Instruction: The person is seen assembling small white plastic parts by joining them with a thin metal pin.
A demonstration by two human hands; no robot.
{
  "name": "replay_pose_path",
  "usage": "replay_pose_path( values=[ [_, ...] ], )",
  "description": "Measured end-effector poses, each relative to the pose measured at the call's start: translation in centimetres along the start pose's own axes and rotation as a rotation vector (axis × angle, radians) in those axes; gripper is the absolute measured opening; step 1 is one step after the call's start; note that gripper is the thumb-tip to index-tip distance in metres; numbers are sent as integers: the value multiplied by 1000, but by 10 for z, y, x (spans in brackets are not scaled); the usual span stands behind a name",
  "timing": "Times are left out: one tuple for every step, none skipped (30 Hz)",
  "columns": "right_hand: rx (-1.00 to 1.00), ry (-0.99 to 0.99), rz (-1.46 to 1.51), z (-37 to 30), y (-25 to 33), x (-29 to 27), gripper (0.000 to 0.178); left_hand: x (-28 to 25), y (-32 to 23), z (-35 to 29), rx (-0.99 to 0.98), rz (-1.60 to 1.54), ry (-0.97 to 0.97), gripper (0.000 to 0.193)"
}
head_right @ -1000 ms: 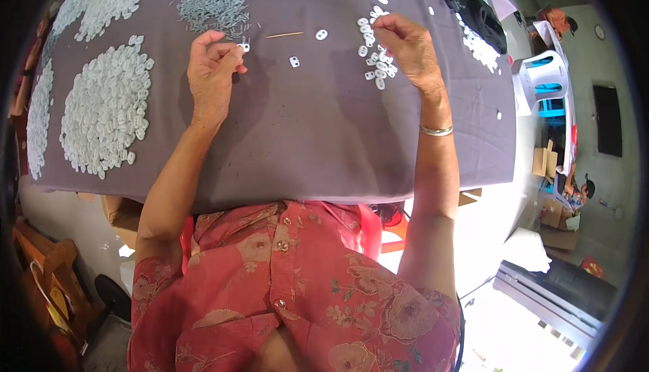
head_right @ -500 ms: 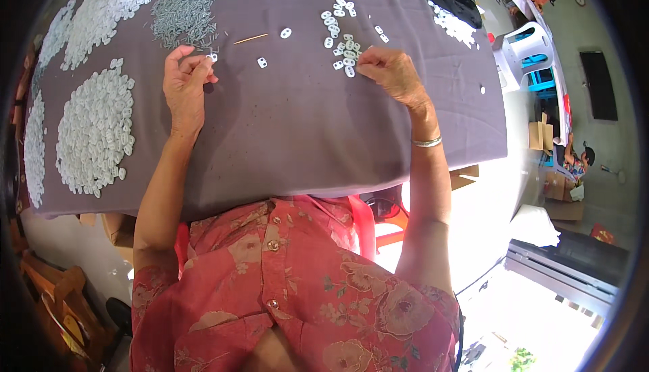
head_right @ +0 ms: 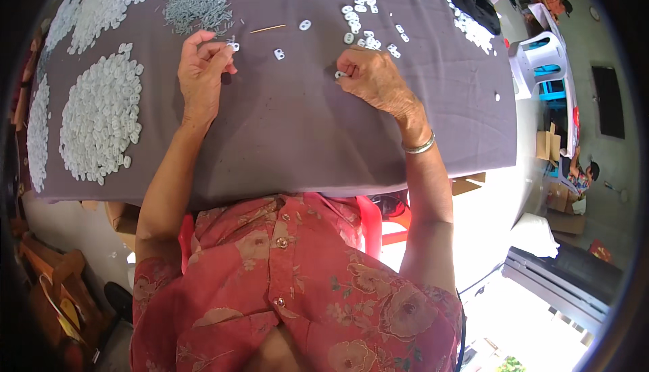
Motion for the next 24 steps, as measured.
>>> replay_pose_path(
  values=[
    [-4,2,7,4,4,4,12,0,0,-1,-1,5,-7,33],
    [-63,-6,-29,9,10,9,11,1,1,-2,3,13,-7,33],
    [-116,-16,-68,11,15,12,11,2,1,-3,4,20,-1,33],
    [-110,-19,-63,15,17,16,11,1,2,-2,-1,25,3,33],
    [-154,-45,-64,21,17,18,11,0,1,-2,-2,33,1,33],
    [-193,-71,-62,23,17,21,11,0,2,-2,-9,41,2,34],
    [-226,-90,-87,24,13,23,11,0,4,-3,-27,48,21,34],
    [-196,-98,-83,23,9,22,11,-1,4,-2,-3,42,28,34],
    [-191,-72,-54,23,9,20,11,-2,3,-1,22,37,36,35],
    [-181,-48,-28,22,9,15,11,-2,4,-1,-1,44,64,35],
    [-144,-61,-25,18,6,11,11,-3,3,0,20,64,57,34],
    [-106,-28,-60,14,2,8,10,-3,4,1,41,83,51,34],
    [-66,6,-91,8,-1,4,11,-3,6,3,16,91,84,34],
    [-25,-7,-85,3,-3,-4,11,-5,6,5,52,96,70,34],
    [40,18,64,0,-2,-9,12,-9,5,6,88,104,52,34],
    [108,36,209,-9,-7,-8,14,-7,6,7,62,111,88,34],
    [147,16,216,-18,-18,-2,14,-7,5,7,79,144,61,34],
    [-50,-92,168,-22,-24,0,10,-7,5,9,103,175,30,35],
    [-253,-196,114,-26,-20,0,7,-9,6,12,88,182,56,35],
    [-228,-212,114,-32,-25,3,7,-13,7,15,100,191,67,35],
    [-358,-261,57,-35,-14,1,6,-20,5,14,110,203,72,36],
    [-479,-311,-15,-43,-8,-1,6,-19,7,15,93,207,103,36],
    [-448,-324,-21,-50,-14,0,6,-20,7,15,102,231,84,35],
    [-454,-286,66,-53,-23,1,7,-21,5,16,118,255,56,35]
  ],
)
Point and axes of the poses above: each hand's wrist, its own z-axis towards the middle knuckle, its own x-axis out of the palm, y = z × x, the point moved 4 cm from there along z, towards the middle knuckle, and after that the axes turned 13 degrees about -x, right-handed, at the moved point
